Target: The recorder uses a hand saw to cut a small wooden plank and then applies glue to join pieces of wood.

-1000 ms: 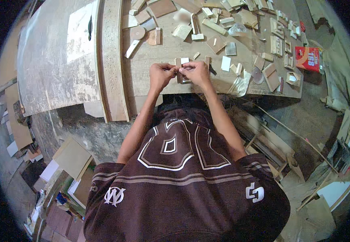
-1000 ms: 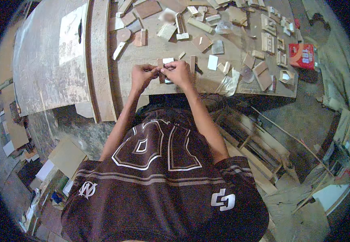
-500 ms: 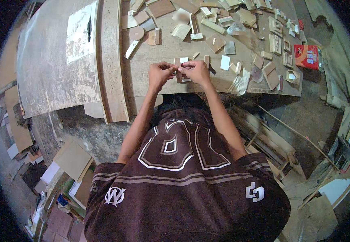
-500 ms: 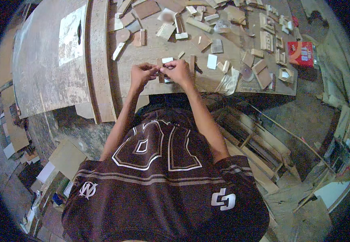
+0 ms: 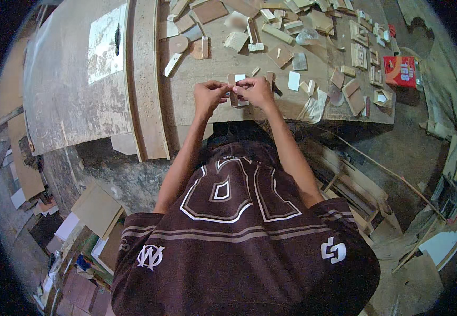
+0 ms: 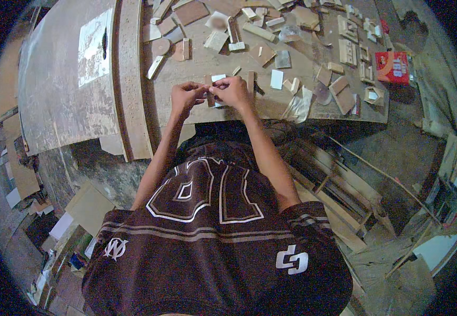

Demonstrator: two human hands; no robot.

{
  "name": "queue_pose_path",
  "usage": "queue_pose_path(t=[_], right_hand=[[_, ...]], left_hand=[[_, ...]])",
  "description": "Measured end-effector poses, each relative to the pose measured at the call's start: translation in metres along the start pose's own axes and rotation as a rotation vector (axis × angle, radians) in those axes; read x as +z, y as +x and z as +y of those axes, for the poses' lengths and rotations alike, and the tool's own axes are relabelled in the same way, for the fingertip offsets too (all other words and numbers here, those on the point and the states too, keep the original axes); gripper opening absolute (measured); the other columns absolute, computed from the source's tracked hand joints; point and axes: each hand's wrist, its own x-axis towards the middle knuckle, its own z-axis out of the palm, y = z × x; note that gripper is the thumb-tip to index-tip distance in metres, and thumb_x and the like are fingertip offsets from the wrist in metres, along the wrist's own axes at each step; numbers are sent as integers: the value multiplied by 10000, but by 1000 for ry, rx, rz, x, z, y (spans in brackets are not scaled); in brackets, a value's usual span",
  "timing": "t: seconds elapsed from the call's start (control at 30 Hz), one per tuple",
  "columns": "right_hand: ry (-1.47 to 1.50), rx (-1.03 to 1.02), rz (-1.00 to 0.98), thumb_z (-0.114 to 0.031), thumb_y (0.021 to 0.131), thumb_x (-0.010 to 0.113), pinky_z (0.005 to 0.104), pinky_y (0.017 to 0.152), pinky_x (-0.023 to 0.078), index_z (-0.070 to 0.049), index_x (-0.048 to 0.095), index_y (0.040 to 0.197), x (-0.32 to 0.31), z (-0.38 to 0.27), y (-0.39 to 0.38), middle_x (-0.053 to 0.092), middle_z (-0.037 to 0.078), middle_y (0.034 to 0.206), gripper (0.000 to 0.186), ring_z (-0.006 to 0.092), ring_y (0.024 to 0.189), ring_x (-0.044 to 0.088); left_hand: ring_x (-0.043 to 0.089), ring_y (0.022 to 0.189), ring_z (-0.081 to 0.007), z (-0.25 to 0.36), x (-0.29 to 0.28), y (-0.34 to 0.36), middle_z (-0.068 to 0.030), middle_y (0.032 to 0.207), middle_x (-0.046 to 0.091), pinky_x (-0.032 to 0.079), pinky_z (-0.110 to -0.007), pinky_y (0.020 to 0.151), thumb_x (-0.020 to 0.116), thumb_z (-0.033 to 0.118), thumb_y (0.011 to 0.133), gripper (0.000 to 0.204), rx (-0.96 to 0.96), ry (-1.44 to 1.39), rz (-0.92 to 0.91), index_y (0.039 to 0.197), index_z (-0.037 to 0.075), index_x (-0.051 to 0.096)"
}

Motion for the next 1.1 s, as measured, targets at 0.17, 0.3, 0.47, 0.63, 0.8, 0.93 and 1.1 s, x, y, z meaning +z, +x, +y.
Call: queue_pose_path(t=[0.17,0.3,0.47,0.63,0.8,0.93,1.1], right_hand=[[6,-12,1,-177,820,794,298,626,598,63,704,1057,1,4,2,723,106,843,350,144,710,688],[-116,-75,83,-164,814,790,283,605,575,10,718,1088,-2,-18,-11,737,110,796,332,136,680,698],[-76,-122,165,-178,802,791,284,595,559,-28,727,1098,5,-11,-14,742,114,781,338,144,674,710],[-102,-188,223,-201,797,790,285,606,553,-39,734,1086,9,-24,-26,743,135,799,337,155,676,716],[-93,-171,270,-217,792,788,281,622,552,-52,753,1037,9,-31,-31,741,146,796,297,159,665,712],[-102,-197,288,-238,791,789,284,612,544,-59,757,1030,10,-24,-28,737,152,784,300,158,643,703],[-150,-195,278,-272,794,786,294,600,531,-63,757,1026,9,-28,-30,725,162,745,313,155,622,691]], left_hand=[[720,736,-196,4,2,-2,-120,819,724,581,-312,612,778,145,825,200,-39,-9,4,890,-35,719],[720,747,-205,1,1,-1,-124,834,727,586,-335,640,731,109,844,161,-48,-23,6,879,-47,713],[717,753,-200,2,4,-2,-123,846,728,583,-319,643,715,103,847,152,-57,-55,7,882,-45,717],[717,761,-198,2,3,-4,-124,850,728,584,-315,642,723,110,842,164,-34,-24,9,887,-48,718],[713,744,-194,0,2,-3,-123,839,726,582,-313,622,732,98,841,155,5,-32,8,877,-53,719],[715,750,-198,3,5,-3,-128,838,726,583,-312,621,736,94,840,160,-32,-41,19,884,-58,719],[717,735,-203,-1,3,-1,-138,838,726,587,-315,615,738,94,839,164,-21,-69,13,888,-61,720]])
